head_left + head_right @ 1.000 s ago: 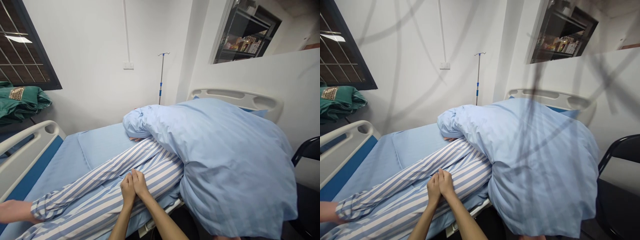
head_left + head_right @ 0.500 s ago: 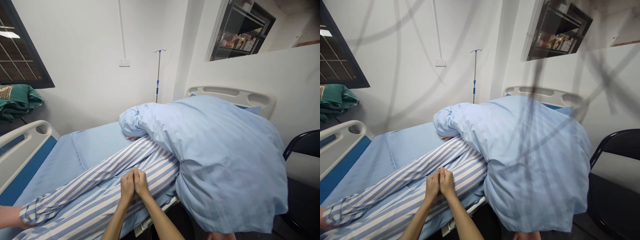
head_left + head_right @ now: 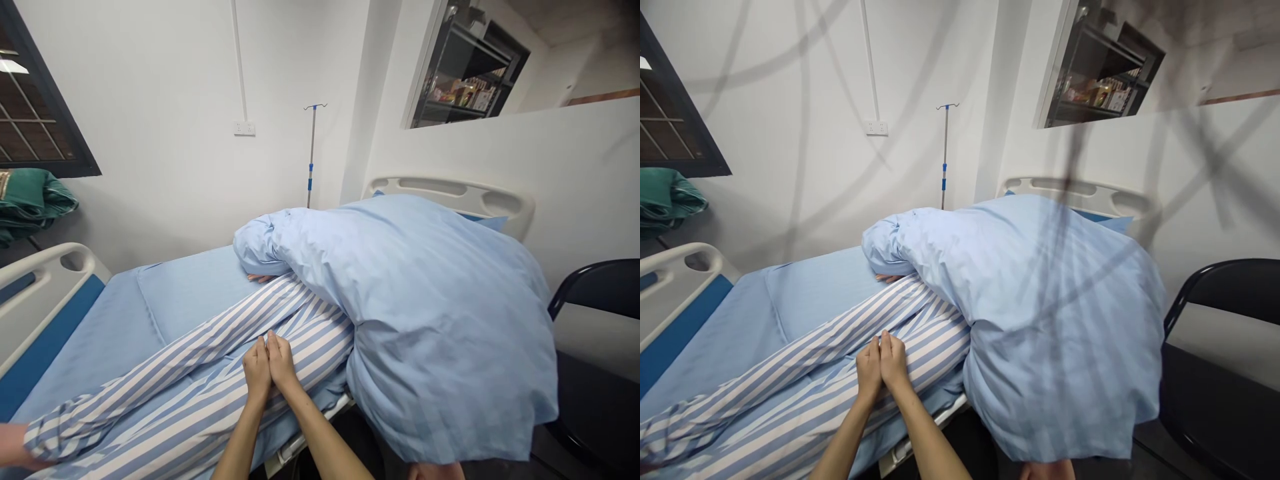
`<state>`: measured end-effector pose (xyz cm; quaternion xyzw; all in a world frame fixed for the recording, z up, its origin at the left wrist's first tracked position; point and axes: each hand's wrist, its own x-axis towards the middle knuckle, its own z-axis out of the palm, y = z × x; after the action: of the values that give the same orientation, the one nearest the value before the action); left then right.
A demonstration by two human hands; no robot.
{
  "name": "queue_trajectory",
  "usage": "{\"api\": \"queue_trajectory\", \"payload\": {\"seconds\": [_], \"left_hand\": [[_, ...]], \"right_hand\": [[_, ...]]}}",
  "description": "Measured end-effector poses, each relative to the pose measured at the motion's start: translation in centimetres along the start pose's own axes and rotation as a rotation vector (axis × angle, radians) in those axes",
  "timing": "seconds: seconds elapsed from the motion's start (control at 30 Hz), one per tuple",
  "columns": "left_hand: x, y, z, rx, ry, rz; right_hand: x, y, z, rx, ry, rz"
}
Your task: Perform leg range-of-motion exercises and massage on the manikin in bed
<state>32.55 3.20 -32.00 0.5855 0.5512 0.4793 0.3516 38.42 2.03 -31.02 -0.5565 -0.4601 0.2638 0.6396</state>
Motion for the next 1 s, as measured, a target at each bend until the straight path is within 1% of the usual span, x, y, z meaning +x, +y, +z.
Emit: {"api": "queue_trajectory", "payload": {"seconds": [0.03, 0.17, 0.23, 0.3, 0.4, 0.5, 0.6, 0.67, 0.73, 0.8, 0.9, 1.0], "left_hand": [[0.0, 0.0, 0.0, 0.011, -0.007, 0.007], [-0.3, 0.4, 0.0, 0.052, -0.054, 0.047], [-0.5, 0.4, 0.0, 0.074, -0.056, 0.085], [-0.6, 0.4, 0.0, 0.085, -0.052, 0.113], [-0.6, 1.0, 0.2, 0.038, -0.079, 0.07], [-0.5, 2.5, 0.8, -0.114, -0.055, 0.003], [-0.4, 4.1, 1.7, -0.269, -0.017, 0.011], [-0.3, 4.5, 2.1, -0.301, -0.023, 0.017], [-0.1, 4.1, 2.4, -0.263, -0.017, -0.001], [-0.1, 3.2, 2.5, -0.171, -0.011, -0.008], [0.0, 2.0, 2.5, -0.039, -0.019, 0.023], [0.0, 1.8, 2.4, -0.004, -0.018, 0.034]], "right_hand": [[0.1, -0.4, -0.2, -0.05, -0.018, -0.024], [0.6, -1.8, -1.6, -0.275, -0.131, -0.192], [0.7, -1.7, -2.1, -0.308, -0.148, -0.2], [0.6, -1.0, -2.3, -0.301, -0.134, -0.178], [0.4, 0.0, -2.3, -0.262, -0.09, -0.155], [0.5, 0.5, -2.2, -0.179, -0.043, -0.116], [0.9, 0.7, -2.4, -0.074, -0.012, -0.068], [1.1, 0.8, -2.5, -0.029, 0.009, -0.052], [1.1, 1.0, -2.5, -0.022, 0.029, -0.046], [1.1, 1.3, -2.4, -0.031, 0.047, -0.044], [1.1, 1.3, -2.2, -0.042, 0.059, -0.044], [1.4, 0.3, -2.6, -0.129, 0.013, -0.058]]}}
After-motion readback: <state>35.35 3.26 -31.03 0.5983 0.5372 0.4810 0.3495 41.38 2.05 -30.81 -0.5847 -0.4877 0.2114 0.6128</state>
